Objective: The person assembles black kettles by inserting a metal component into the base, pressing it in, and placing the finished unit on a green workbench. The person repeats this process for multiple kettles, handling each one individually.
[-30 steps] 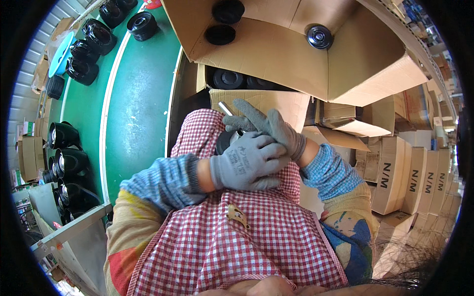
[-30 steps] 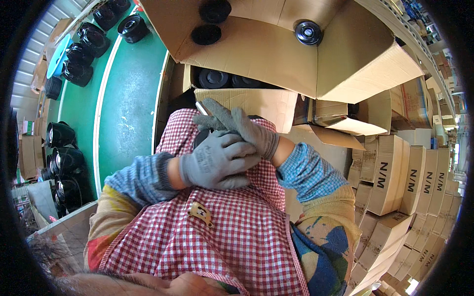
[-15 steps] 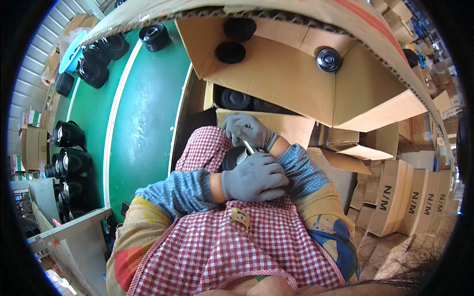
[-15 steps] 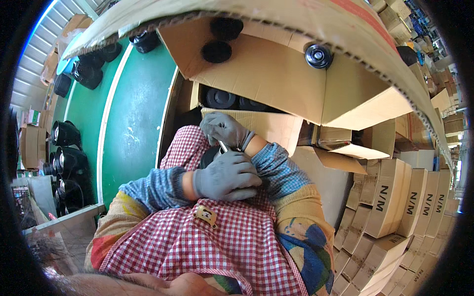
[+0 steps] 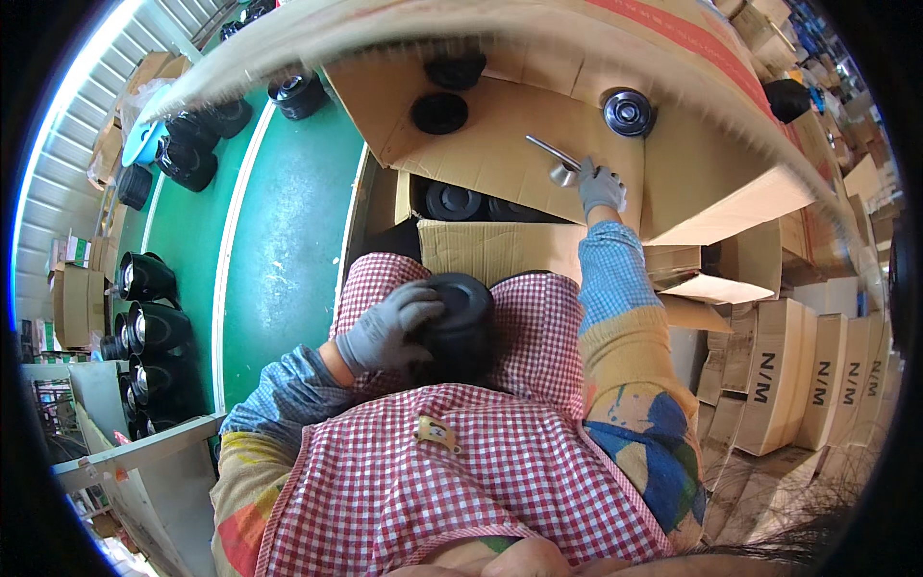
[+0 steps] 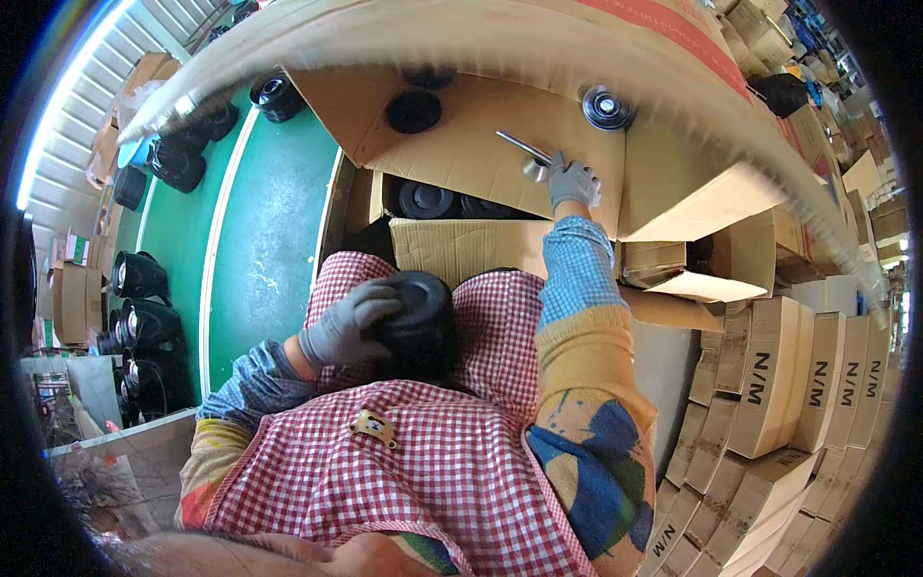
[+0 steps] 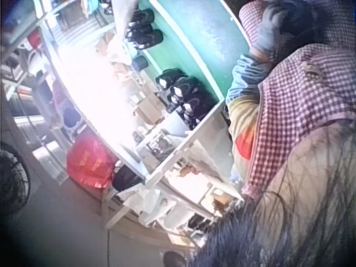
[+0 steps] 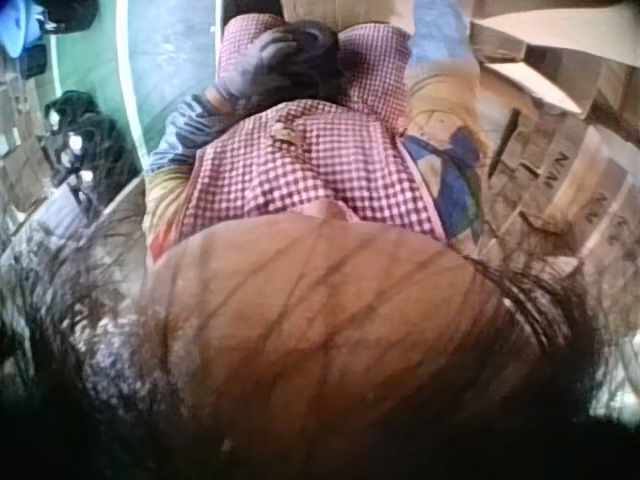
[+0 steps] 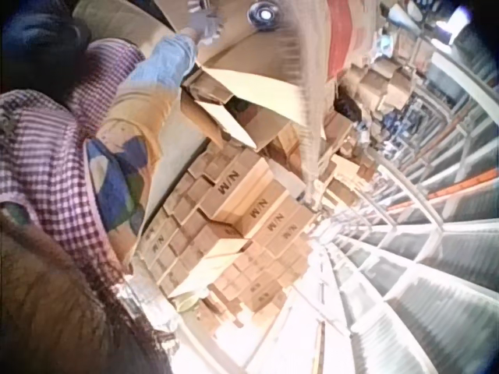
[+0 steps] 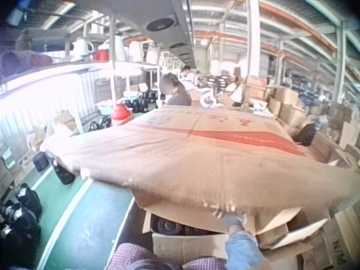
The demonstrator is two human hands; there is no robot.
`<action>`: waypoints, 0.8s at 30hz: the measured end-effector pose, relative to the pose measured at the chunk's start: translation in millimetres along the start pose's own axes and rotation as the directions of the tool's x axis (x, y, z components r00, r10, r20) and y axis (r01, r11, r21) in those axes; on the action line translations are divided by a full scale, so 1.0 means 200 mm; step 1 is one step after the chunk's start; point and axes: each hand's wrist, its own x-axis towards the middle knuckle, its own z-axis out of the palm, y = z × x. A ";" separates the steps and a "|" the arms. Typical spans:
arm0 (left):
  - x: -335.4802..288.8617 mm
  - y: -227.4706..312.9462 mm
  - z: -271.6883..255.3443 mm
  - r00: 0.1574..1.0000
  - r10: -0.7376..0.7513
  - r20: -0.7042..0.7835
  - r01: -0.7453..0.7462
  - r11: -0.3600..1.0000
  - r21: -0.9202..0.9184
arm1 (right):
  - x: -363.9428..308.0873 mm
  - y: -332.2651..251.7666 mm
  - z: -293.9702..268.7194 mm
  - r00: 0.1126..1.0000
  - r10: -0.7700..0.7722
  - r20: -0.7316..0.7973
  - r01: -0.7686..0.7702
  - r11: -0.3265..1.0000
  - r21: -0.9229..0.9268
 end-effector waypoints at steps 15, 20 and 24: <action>-0.35 -0.09 -0.02 0.794 -0.589 -0.150 -0.114 0.098 -0.989 | -1.44 0.03 -0.18 0.290 -0.924 -0.248 0.308 -0.155 0.939; -0.39 -0.08 0.08 0.796 -0.582 -0.168 -0.134 0.102 -0.986 | -1.54 0.07 -0.29 0.240 -0.926 -0.291 0.526 -0.128 0.841; -0.37 -0.09 0.11 0.813 -0.568 -0.128 -0.162 -0.009 -0.987 | -1.58 0.09 -0.29 0.276 -0.917 -0.290 0.463 -0.137 0.876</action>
